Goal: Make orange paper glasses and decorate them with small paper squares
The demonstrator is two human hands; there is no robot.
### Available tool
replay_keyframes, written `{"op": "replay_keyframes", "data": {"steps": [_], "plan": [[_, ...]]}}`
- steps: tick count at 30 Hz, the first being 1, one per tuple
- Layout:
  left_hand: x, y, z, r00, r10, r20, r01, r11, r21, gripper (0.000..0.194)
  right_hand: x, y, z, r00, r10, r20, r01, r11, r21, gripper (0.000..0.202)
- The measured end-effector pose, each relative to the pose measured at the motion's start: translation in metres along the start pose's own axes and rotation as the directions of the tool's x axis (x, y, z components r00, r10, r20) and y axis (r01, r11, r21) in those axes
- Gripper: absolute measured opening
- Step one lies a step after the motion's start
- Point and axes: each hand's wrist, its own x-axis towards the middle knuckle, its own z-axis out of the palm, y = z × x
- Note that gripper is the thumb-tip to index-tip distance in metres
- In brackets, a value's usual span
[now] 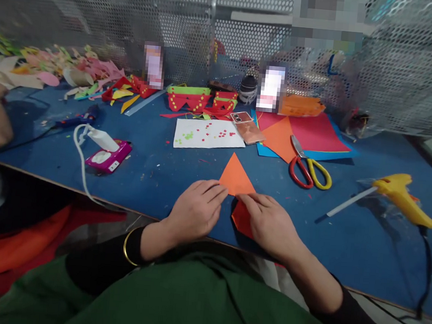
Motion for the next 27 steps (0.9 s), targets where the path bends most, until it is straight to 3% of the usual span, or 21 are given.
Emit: {"op": "replay_keyframes", "data": {"steps": [3, 8, 16, 22, 27], "plan": [[0.007, 0.007, 0.0, 0.997, 0.059, 0.051, -0.058, 0.998, -0.015, 0.035, -0.001, 0.0, 0.0, 1.0, 0.002, 0.007, -0.002, 1.0, -0.005, 0.039], [0.007, 0.014, 0.003, 0.994, 0.04, 0.1, -0.039, 0.999, -0.012, 0.04, -0.002, 0.0, 0.001, 0.999, 0.009, -0.052, -0.008, 1.0, 0.02, 0.038], [0.002, 0.015, 0.008, 0.993, 0.066, 0.094, -0.063, 0.997, -0.032, 0.046, -0.002, -0.001, 0.005, 0.995, 0.026, -0.092, -0.026, 1.0, 0.009, 0.034], [0.007, 0.014, 0.008, 0.993, 0.077, 0.091, -0.072, 0.996, -0.059, 0.047, 0.001, -0.003, 0.002, 0.998, 0.022, -0.052, -0.023, 0.999, -0.03, 0.034], [0.004, 0.014, 0.01, 0.987, 0.052, 0.152, -0.042, 0.997, -0.071, 0.05, -0.002, 0.001, -0.004, 0.997, 0.068, -0.031, -0.065, 0.994, 0.082, 0.04]]}}
